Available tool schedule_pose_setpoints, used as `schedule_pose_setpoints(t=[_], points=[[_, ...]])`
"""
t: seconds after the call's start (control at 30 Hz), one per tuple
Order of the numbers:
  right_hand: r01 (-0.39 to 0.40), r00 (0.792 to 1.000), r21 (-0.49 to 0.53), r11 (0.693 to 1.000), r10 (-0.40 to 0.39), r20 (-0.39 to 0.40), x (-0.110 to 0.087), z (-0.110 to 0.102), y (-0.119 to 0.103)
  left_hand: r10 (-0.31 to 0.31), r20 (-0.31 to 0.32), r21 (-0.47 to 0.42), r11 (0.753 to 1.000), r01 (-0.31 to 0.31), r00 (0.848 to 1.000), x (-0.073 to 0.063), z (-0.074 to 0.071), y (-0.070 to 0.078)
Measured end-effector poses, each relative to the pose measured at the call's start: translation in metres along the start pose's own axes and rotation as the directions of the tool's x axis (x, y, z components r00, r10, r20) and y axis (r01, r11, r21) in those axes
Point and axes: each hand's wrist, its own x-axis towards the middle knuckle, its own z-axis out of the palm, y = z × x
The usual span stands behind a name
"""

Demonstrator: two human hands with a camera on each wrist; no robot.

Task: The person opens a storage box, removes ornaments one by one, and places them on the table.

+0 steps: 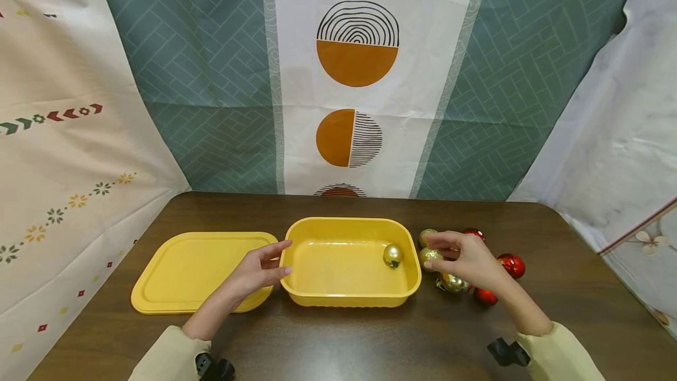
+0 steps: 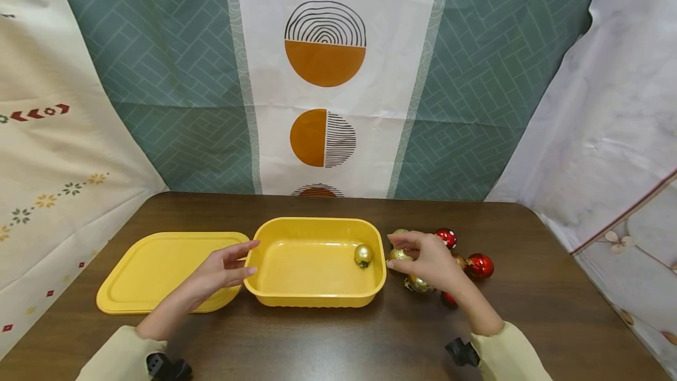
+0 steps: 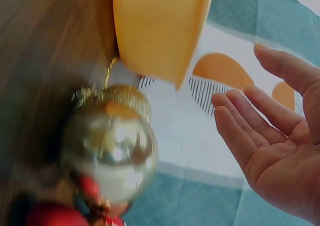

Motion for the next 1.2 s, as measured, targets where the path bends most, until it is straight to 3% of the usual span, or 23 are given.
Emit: schedule_pose_setpoints(t=[0.27, 0.43, 0.67, 0.93, 1.2], points=[[0.011, 0.999, -0.017, 1.000, -0.010, 0.053, 0.018, 0.024, -0.006, 0.002, 0.003, 0.005, 1.000, -0.002, 1.000, 0.000, 0.000, -0.001], [0.051, 0.997, -0.104, 0.993, -0.045, 0.058, 0.027, 0.038, -0.008, 0.000, -0.004, 0.008, 1.000, 0.000, 1.000, -0.001, 0.000, -0.001], [0.121, 0.992, -0.271, 0.955, -0.104, 0.075, 0.040, 0.051, -0.008, 0.000, -0.009, -0.007, 1.000, 0.000, 1.000, 0.000, 0.000, -0.001], [0.199, 0.980, -0.445, 0.873, -0.164, 0.115, 0.053, 0.063, -0.007, 0.004, -0.002, -0.011, 1.000, -0.004, 1.000, -0.001, 0.001, -0.004], [0.178, 0.983, -0.615, 0.768, -0.111, 0.146, 0.060, 0.074, -0.010, 0.016, 0.008, -0.015, 1.000, -0.016, 1.000, 0.000, 0.000, -0.003]])
